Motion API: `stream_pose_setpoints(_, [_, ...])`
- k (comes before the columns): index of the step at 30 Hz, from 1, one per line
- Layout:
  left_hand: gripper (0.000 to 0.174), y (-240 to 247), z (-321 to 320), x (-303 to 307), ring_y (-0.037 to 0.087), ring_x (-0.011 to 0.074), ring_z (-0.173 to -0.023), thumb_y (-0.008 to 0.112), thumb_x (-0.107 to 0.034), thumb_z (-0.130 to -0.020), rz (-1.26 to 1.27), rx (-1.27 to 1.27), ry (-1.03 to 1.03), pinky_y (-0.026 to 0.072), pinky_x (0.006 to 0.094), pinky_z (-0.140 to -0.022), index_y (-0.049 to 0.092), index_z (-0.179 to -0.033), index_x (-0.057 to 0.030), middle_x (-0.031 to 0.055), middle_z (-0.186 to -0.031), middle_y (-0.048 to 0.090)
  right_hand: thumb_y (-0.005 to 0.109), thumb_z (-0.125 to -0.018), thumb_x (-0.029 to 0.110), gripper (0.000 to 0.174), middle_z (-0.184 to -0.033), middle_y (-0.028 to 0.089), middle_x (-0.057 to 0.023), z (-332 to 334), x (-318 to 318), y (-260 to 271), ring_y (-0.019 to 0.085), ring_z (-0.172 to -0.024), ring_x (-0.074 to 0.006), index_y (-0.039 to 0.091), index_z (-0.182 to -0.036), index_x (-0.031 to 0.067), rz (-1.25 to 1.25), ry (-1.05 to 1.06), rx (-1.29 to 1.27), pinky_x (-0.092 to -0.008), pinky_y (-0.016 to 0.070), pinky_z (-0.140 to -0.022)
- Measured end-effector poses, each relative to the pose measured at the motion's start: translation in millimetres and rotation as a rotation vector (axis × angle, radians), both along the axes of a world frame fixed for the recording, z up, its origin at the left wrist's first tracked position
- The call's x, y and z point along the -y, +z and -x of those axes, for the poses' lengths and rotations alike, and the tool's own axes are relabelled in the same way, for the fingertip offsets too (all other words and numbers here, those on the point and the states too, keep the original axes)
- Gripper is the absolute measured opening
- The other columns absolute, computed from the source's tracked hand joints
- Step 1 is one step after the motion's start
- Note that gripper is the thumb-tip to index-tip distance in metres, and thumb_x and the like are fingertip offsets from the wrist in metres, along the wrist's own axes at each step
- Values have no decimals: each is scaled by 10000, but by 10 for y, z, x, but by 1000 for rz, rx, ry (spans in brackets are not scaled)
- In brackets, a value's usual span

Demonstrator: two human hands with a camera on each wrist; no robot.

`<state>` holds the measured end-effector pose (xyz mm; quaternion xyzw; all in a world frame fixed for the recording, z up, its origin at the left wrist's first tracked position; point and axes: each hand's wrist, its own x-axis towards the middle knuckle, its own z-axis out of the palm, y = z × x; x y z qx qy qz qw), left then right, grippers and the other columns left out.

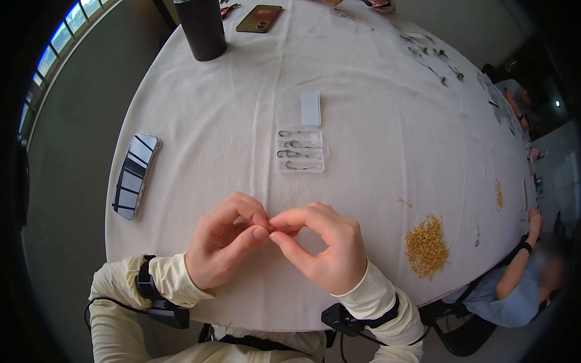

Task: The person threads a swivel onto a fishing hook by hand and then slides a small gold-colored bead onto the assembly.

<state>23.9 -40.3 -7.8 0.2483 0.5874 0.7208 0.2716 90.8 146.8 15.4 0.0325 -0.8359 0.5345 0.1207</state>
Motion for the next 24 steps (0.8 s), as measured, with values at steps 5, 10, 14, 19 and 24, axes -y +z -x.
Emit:
stream_pose_setpoints(5, [55, 51, 5, 4, 528, 135, -970, 606, -61, -972, 36, 44, -2, 465, 288, -876, 587, -987, -11, 57, -1055, 511, 752, -797, 1, 123, -803, 703, -72, 1, 10, -24, 668, -699, -157, 710, -911, 21, 48, 10, 40, -279, 525, -652])
stream_pose_setpoints(10, [53, 24, 11, 3, 533, 134, -945, 605, -58, -971, 65, 1, 8, 466, 281, -855, 591, -968, -7, 58, -1046, 513, 746, -798, -5, 97, -784, 691, -68, 6, 1, -33, 658, -691, -146, 701, -882, 16, 63, 50, 99, -273, 519, -651])
stream_pose_setpoints(14, [57, 23, 9, -2, 539, 133, -924, 604, -57, -971, 84, -17, 6, 464, 275, -844, 592, -961, -2, 58, -1038, 518, 737, -797, -12, 91, -772, 678, -57, 3, 2, -31, 652, -691, -140, 692, -871, 14, 85, 42, 115, -271, 518, -656])
stream_pose_setpoints(19, [78, 5, 5, -7, 567, 131, -899, 607, -77, -973, 87, -38, 15, 481, 267, -806, 604, -968, 1, 68, -1034, 540, 739, -796, -5, 91, -774, 669, -41, -3, -3, -35, 638, -706, -124, 682, -865, 12, 86, 32, 97, -263, 505, -643])
stream_pose_setpoints(24, [97, 7, -5, -16, 590, 128, -874, 610, -92, -974, 47, -51, 37, 494, 257, -762, 612, -977, 5, 74, -1028, 559, 752, -794, 14, 90, -750, 666, -31, 6, 19, -5, 590, -657, -114, 685, -852, 27, 73, 33, 127, -259, 483, -617])
